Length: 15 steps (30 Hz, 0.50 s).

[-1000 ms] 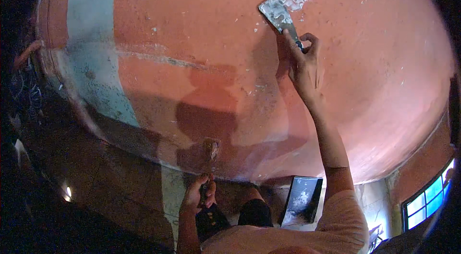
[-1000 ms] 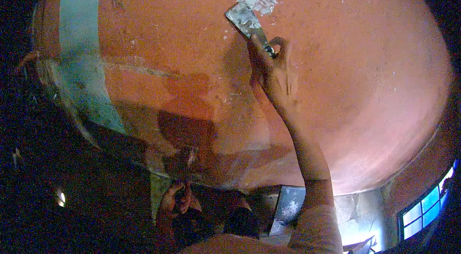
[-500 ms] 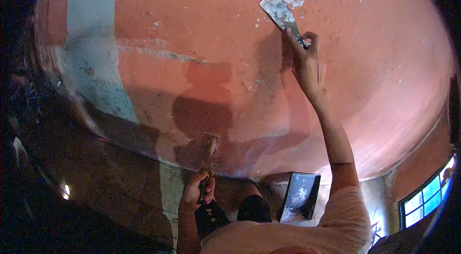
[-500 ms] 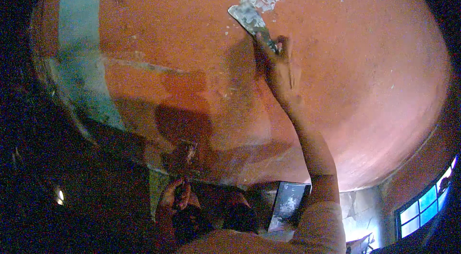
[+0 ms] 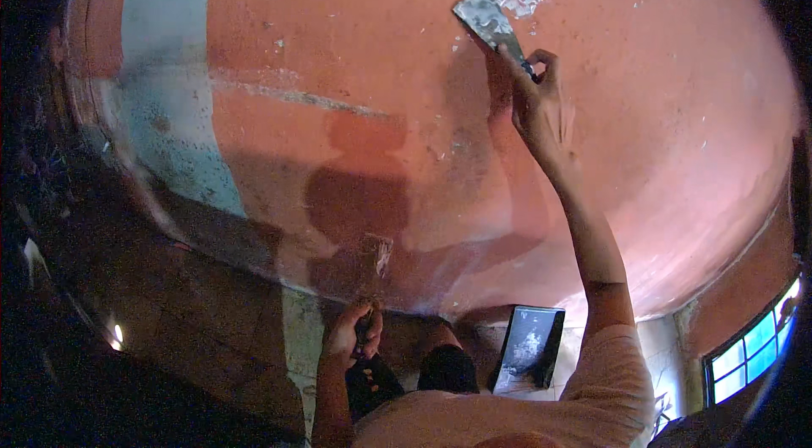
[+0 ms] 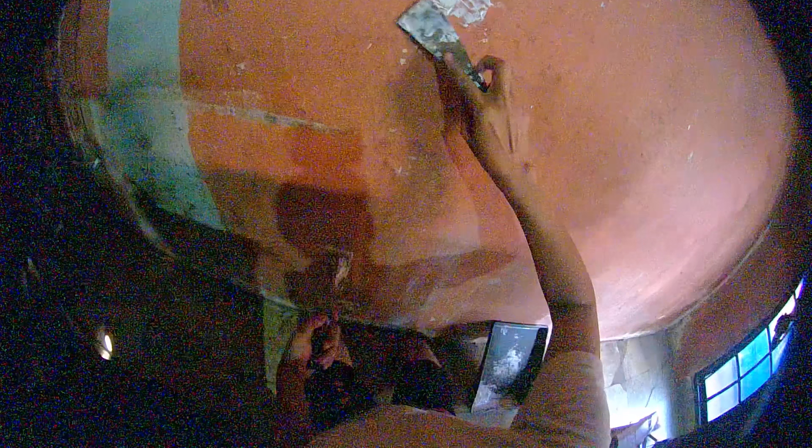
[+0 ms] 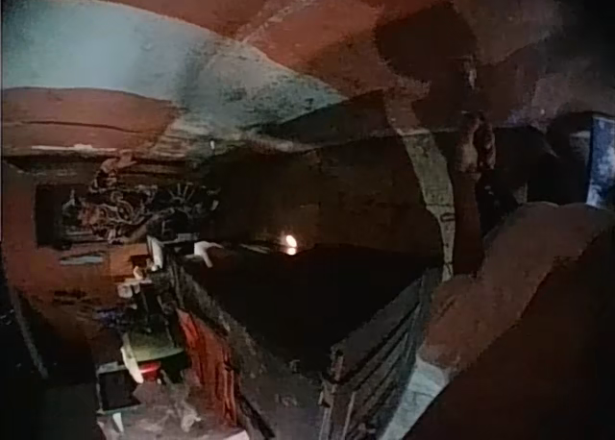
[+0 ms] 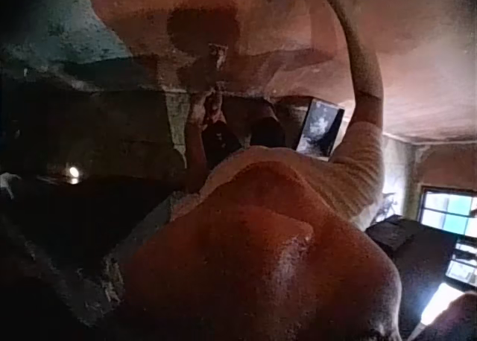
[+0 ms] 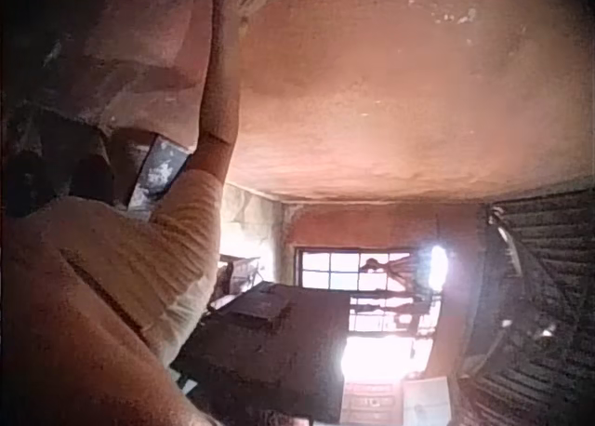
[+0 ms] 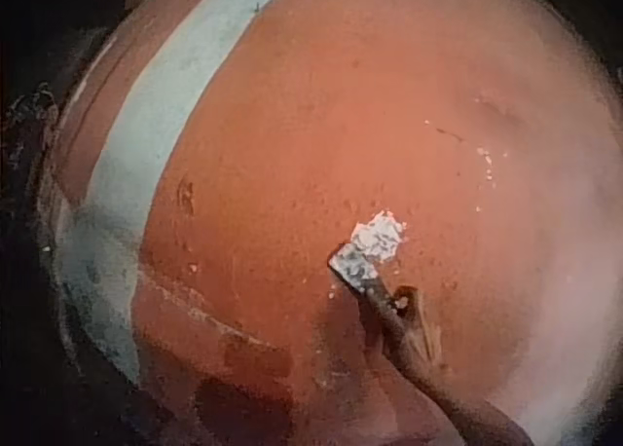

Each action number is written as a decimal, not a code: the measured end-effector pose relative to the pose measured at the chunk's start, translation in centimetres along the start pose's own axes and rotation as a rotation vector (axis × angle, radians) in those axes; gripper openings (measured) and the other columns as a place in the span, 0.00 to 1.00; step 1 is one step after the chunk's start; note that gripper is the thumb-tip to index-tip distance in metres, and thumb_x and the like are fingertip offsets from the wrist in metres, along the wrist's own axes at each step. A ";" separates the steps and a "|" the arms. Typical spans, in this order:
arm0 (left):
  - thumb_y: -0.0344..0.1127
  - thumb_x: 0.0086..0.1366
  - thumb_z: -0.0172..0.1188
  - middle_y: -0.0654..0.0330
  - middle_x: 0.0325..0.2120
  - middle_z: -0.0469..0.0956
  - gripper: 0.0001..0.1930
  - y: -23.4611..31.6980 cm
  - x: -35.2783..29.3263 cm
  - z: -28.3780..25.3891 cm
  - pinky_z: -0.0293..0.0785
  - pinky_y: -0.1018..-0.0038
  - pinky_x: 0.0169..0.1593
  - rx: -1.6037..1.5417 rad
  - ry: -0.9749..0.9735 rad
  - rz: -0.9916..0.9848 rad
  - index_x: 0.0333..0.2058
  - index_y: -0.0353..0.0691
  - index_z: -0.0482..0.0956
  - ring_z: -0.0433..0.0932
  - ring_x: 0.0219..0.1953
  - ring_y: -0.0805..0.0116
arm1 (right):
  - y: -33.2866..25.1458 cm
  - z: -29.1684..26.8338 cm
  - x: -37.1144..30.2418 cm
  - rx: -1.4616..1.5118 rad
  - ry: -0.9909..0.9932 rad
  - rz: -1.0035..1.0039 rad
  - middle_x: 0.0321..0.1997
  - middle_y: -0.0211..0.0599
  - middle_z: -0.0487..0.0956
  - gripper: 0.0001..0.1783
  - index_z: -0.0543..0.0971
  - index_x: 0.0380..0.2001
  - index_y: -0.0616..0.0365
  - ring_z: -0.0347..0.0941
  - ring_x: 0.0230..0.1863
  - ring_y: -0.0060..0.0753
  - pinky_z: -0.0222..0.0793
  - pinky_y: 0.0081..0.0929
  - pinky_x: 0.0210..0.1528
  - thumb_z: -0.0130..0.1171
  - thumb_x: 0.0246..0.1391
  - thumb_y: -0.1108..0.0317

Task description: The person fills holes in a wall by applying a white substance with a small scraper and smoothing it over with a larger scraper.

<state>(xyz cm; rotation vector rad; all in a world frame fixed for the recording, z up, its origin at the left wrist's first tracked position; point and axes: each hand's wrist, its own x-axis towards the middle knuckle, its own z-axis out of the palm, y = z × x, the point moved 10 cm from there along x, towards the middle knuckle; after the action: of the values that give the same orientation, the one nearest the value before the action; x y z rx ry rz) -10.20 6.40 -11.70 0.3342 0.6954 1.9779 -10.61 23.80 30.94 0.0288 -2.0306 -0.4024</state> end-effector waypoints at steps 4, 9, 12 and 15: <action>0.46 0.65 0.48 0.63 0.14 0.65 0.15 0.7 0.2 1.1 0.62 0.74 0.11 0.027 0.020 0.046 0.41 0.41 0.69 0.63 0.08 0.72 | 1.2 0.3 -1.0 -0.060 0.063 -0.053 0.44 0.38 0.67 0.37 0.69 0.58 0.31 0.72 0.30 0.40 0.68 0.34 0.22 0.55 0.45 0.80; 0.47 0.65 0.48 0.63 0.14 0.65 0.15 0.2 0.4 0.9 0.62 0.74 0.11 -0.063 -0.018 0.001 0.40 0.40 0.70 0.63 0.08 0.71 | 1.8 -0.2 -2.5 -0.068 0.041 0.001 0.43 0.38 0.67 0.35 0.71 0.57 0.32 0.72 0.30 0.38 0.68 0.33 0.22 0.56 0.45 0.80; 0.47 0.65 0.49 0.62 0.13 0.65 0.15 0.0 0.9 1.0 0.61 0.74 0.11 -0.040 -0.004 -0.024 0.39 0.40 0.70 0.63 0.08 0.71 | 1.5 -1.0 -2.2 0.001 0.059 0.013 0.44 0.38 0.67 0.34 0.72 0.56 0.33 0.72 0.31 0.38 0.69 0.33 0.22 0.57 0.46 0.79; 0.45 0.65 0.49 0.62 0.13 0.65 0.14 -0.2 1.1 1.0 0.61 0.73 0.11 -0.028 0.018 -0.021 0.38 0.40 0.70 0.62 0.08 0.71 | -0.1 -0.9 -0.3 -0.010 0.039 -0.009 0.44 0.38 0.67 0.34 0.72 0.56 0.33 0.72 0.30 0.38 0.69 0.32 0.22 0.57 0.46 0.78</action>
<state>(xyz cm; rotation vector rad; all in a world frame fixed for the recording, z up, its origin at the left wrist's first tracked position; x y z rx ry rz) -10.10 7.73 -11.04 0.2920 0.6795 1.9714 -9.67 23.53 31.05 0.0389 -1.9909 -0.4143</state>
